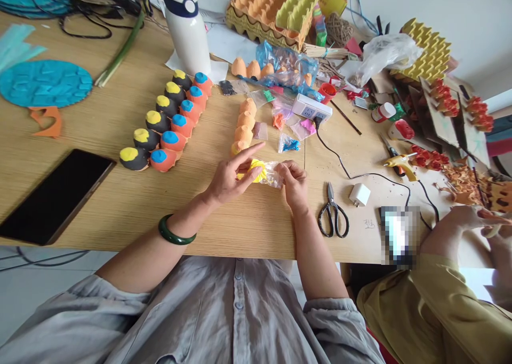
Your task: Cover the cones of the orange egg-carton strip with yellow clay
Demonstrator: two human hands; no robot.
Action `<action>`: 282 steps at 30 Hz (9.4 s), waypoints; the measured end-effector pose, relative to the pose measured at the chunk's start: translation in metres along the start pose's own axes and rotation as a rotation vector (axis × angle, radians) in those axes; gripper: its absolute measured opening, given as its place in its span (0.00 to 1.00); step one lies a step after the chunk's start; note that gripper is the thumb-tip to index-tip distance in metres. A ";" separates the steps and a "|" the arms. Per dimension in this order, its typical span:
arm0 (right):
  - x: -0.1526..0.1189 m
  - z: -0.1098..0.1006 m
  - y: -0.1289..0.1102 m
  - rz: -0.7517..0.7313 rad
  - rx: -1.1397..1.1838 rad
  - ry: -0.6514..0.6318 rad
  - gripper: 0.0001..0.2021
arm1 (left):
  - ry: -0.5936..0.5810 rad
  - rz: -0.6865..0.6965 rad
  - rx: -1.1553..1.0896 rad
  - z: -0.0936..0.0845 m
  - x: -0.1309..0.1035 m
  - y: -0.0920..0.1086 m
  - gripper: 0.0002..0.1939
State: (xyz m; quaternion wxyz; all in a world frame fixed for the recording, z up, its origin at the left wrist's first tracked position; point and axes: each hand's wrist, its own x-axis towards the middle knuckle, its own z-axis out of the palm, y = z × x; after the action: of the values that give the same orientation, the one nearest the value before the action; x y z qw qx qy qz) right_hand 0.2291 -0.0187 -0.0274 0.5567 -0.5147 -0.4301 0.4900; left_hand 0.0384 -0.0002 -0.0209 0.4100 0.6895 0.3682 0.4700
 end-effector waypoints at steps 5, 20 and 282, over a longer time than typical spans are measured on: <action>-0.003 0.003 0.001 -0.034 -0.038 -0.051 0.25 | -0.020 -0.089 0.082 -0.001 0.005 0.005 0.22; -0.007 0.001 -0.004 -0.050 -0.180 -0.284 0.24 | 0.017 -0.126 0.047 -0.005 0.007 0.010 0.21; -0.125 0.075 -0.009 0.231 0.250 -0.117 0.22 | 0.043 0.004 -0.067 -0.032 -0.107 0.034 0.11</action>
State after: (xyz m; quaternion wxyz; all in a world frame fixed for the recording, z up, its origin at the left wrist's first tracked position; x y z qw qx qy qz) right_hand 0.1377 -0.1311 -0.0075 0.5304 -0.4580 -0.3357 0.6294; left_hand -0.0186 -0.1022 -0.0196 0.4240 0.6659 0.3596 0.4975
